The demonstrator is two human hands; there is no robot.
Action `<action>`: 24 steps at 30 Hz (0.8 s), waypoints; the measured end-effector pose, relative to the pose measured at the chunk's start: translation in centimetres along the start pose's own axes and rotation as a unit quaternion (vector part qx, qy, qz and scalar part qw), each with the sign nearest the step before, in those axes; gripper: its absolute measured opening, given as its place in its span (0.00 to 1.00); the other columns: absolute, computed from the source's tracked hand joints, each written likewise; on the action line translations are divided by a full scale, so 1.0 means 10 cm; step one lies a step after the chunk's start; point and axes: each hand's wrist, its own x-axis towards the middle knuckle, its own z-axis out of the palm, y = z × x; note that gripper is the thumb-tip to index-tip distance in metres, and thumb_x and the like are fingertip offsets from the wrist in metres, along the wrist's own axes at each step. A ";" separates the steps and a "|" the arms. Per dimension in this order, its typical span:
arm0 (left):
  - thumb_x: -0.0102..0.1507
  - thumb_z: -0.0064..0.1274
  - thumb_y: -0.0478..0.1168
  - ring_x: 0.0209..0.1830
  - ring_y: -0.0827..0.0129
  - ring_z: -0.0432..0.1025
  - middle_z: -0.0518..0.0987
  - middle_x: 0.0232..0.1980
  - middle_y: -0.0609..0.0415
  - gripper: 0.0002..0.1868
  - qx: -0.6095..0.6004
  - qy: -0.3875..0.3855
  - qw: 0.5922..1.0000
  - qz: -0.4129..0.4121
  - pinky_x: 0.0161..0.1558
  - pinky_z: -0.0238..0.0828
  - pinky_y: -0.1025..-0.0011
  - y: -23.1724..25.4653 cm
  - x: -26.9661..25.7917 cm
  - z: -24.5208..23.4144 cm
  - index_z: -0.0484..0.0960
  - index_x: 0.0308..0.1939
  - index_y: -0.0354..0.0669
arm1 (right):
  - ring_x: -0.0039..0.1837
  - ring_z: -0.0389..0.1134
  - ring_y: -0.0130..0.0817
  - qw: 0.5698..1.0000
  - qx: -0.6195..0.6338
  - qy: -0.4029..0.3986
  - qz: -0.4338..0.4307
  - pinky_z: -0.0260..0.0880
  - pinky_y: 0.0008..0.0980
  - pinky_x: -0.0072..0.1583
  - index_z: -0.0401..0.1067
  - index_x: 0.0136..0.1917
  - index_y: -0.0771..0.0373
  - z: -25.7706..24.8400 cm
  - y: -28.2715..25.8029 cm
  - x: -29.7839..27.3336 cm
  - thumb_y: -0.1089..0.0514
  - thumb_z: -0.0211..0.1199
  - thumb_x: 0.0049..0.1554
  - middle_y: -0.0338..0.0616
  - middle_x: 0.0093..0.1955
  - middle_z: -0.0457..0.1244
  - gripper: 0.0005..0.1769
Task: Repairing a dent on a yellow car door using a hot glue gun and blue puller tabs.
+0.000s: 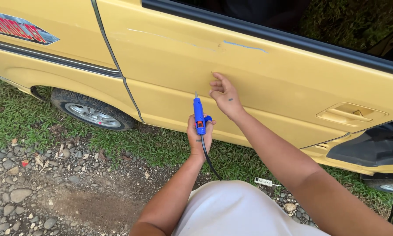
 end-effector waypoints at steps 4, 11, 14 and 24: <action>0.64 0.51 0.24 0.41 0.66 0.80 0.76 0.41 0.54 0.13 -0.001 -0.008 1.000 0.016 0.45 0.77 0.71 -0.03 -0.01 -0.07 0.70 0.50 0.36 | 0.66 0.64 0.36 0.999 0.036 -0.001 0.004 0.70 0.35 0.64 0.60 0.76 0.56 0.06 -0.04 0.01 0.65 0.63 0.55 0.46 0.66 0.62 0.37; 0.63 0.51 0.24 0.40 0.67 0.80 0.76 0.40 0.54 0.13 0.017 0.008 1.000 0.005 0.44 0.77 0.72 -0.03 0.03 -0.13 0.71 0.50 0.36 | 0.62 0.61 0.40 0.995 -0.079 0.012 -0.059 0.67 0.38 0.65 0.64 0.74 0.53 0.14 0.00 0.06 0.67 0.66 0.51 0.49 0.61 0.59 0.38; 0.63 0.51 0.24 0.40 0.67 0.80 0.76 0.40 0.55 0.13 0.020 0.005 1.000 0.008 0.44 0.77 0.72 -0.04 0.04 -0.13 0.71 0.49 0.36 | 0.60 0.62 0.41 0.985 -0.144 0.030 -0.091 0.67 0.38 0.64 0.69 0.71 0.54 0.18 0.09 0.10 0.67 0.68 0.51 0.51 0.58 0.59 0.34; 0.63 0.50 0.23 0.41 0.66 0.81 0.77 0.41 0.53 0.13 0.015 0.003 1.000 0.004 0.44 0.78 0.71 -0.01 -0.02 -0.14 0.71 0.50 0.35 | 0.46 0.73 0.32 0.896 0.372 0.112 0.215 0.75 0.35 0.52 0.72 0.52 0.59 0.28 -0.15 0.27 0.56 0.61 0.61 0.39 0.46 0.70 0.07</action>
